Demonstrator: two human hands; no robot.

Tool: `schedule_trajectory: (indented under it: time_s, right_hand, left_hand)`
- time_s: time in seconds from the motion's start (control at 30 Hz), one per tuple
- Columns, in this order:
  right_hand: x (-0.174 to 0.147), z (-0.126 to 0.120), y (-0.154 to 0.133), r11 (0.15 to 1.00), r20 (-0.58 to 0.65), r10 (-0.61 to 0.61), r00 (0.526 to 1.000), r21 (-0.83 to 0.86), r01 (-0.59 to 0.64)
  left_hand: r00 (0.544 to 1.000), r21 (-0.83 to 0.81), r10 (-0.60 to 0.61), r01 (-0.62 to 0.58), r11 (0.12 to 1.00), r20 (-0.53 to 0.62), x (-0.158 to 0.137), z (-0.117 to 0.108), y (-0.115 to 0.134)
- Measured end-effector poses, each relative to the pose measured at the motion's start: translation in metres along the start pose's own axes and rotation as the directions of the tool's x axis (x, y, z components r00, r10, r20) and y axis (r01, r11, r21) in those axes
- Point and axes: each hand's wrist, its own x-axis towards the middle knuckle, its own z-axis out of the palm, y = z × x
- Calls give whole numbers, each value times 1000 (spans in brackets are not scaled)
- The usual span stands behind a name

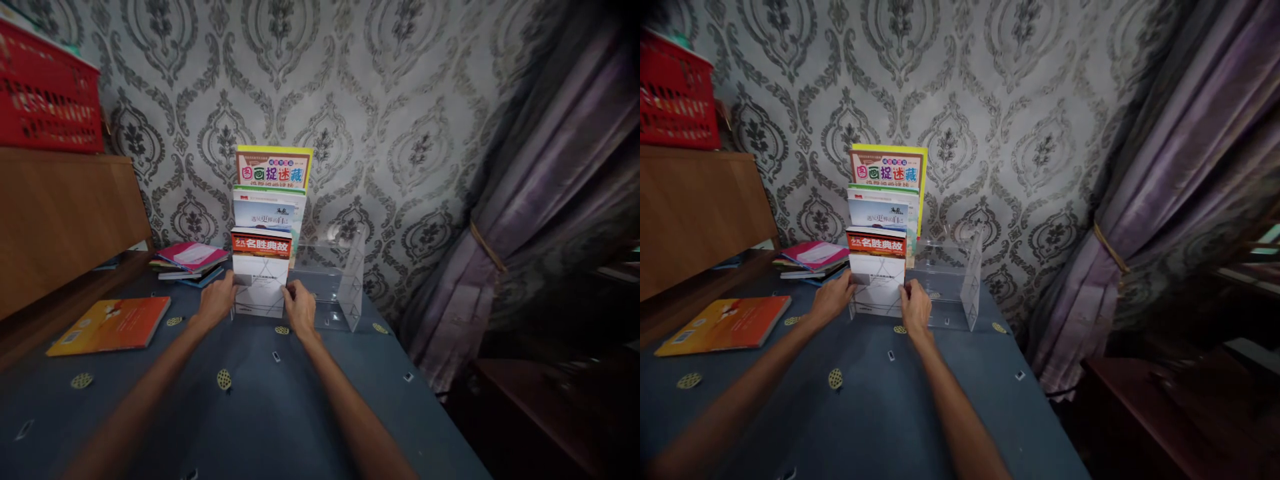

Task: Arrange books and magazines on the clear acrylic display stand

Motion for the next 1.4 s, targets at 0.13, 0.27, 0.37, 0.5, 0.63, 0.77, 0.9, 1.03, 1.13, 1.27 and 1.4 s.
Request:
schedule_trajectory:
  time_s: [0.13,0.27,0.37,0.5,0.63,0.77,0.9,1.03,1.13,1.27,1.4]
  right_hand:
    - [-1,2,-3,999,-37,36,999,16,-35]
    - [-5,5,-8,1000,-31,-19,999,21,20]
    - [-9,8,-14,996,-2,-81,997,38,81]
    - [-11,10,-21,983,24,-119,993,141,114]
    - [-11,11,-20,969,31,-122,992,221,112]
    - [-11,12,-17,958,12,-142,990,253,134]
    - [-8,8,-20,945,-37,-161,986,283,165]
    - [-1,0,-26,920,-108,-187,976,329,213]
    - [2,-4,-28,914,-152,-142,978,358,189]
    - [3,-3,-25,901,-134,-116,984,403,161]
    - [3,-2,-21,895,-107,-134,985,414,166]
  left_hand:
    - [1000,-18,-10,9,1000,-17,0,1,0]
    - [1000,-35,-2,2,999,-24,0,3,-1]
    - [1000,-45,0,-1,999,-14,-1,2,-1]
    - [1000,-35,1,0,999,4,-2,-1,0]
    - [1000,0,5,-5,1000,30,-2,-3,1]
    - [999,17,17,-18,1000,39,-2,-4,1]
    - [998,58,31,-34,998,53,-1,-3,0]
    - [998,72,33,-37,997,55,0,-1,0]
    - [1000,67,27,-28,997,12,-1,1,1]
    - [991,31,19,-15,999,-131,-2,5,2]
    - [970,39,101,-94,995,-222,0,5,-1]
